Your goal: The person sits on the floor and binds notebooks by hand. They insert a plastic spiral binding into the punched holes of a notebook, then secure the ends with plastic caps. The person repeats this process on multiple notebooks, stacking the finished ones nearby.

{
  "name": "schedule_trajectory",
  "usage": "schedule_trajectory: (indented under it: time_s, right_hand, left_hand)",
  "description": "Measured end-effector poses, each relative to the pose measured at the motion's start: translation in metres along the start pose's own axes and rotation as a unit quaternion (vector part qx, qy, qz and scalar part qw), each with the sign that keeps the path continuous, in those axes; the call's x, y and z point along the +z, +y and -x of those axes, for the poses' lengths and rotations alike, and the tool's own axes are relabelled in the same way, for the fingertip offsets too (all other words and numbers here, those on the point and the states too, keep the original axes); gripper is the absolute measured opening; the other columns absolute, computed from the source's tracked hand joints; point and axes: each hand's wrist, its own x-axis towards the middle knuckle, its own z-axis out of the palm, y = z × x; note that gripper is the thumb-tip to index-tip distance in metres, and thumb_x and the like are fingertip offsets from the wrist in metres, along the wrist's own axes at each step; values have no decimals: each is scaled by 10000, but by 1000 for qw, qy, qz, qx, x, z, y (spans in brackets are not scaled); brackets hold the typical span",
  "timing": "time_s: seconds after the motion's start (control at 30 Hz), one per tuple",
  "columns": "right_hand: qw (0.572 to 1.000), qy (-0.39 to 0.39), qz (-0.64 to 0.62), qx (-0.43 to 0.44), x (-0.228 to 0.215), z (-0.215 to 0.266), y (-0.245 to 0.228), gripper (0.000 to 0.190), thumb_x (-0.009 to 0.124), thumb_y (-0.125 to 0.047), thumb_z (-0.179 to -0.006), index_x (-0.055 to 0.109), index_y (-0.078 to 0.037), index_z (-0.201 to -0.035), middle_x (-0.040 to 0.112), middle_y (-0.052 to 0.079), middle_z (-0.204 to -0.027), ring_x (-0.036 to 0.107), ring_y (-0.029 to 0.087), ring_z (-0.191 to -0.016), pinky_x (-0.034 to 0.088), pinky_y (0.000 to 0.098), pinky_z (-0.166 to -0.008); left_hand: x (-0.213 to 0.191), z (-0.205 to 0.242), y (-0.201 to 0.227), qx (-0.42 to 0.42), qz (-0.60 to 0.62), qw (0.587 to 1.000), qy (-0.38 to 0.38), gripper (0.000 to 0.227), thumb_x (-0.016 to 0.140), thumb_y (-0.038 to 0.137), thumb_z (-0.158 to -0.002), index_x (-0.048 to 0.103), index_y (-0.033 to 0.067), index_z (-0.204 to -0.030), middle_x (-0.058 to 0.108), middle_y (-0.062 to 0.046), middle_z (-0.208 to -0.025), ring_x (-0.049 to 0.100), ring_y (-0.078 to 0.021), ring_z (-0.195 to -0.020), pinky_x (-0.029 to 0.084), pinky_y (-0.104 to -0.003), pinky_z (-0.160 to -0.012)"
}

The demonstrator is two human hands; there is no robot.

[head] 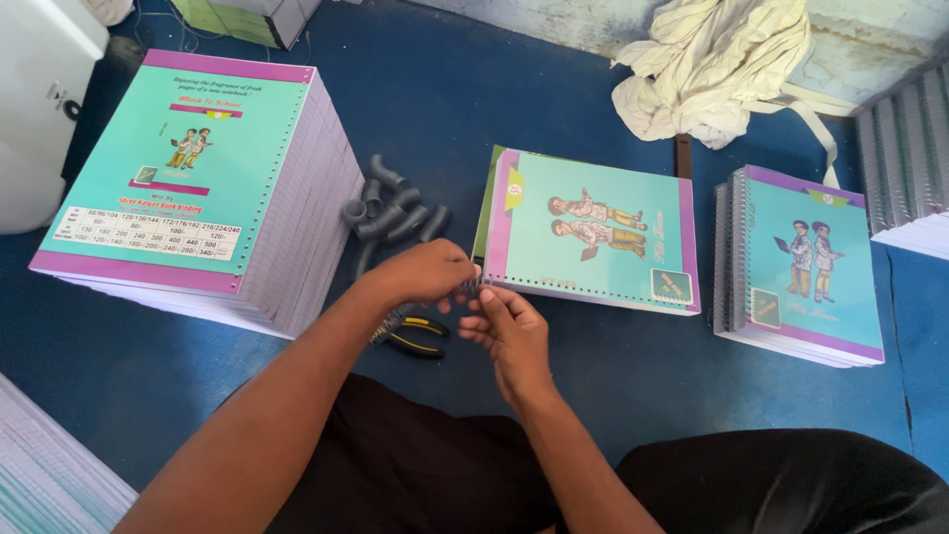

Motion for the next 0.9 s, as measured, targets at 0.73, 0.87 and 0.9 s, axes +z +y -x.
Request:
schedule_trajectory:
  time_s: [0.73, 0.87, 0.9]
  right_hand:
    - [996, 70, 27, 40, 12, 3, -9, 313, 578, -306, -1017, 677, -9, -1020, 687, 115, -935, 681, 158, -700, 605, 303, -649]
    - [996, 75, 40, 23, 8, -2, -2, 323, 569, -304, -1019, 663, 4, -993, 700, 126, -938, 680, 170, -676, 595, 308, -626]
    - [996, 77, 43, 21, 7, -3, -1, 322, 568, -303, -1016, 661, 4, -988, 709, 124, -945, 682, 172, -673, 593, 309, -620]
  left_hand:
    - [25, -32, -13, -51, 285, 956, -36, 390, 610, 279, -926, 737, -58, -1075, 737, -142, -834, 673, -171, -677, 495, -314, -566]
    - [24, -35, -16, -43, 317, 947, -34, 348, 624, 217, -923, 716, -80, -1079, 749, -151, -838, 704, -161, -669, 526, -275, -557]
    - [23, -35, -16, -43, 317, 947, -31, 340, 627, 205, -922, 715, -83, -1079, 751, -155, -838, 710, -159, -669, 532, -263, -556]
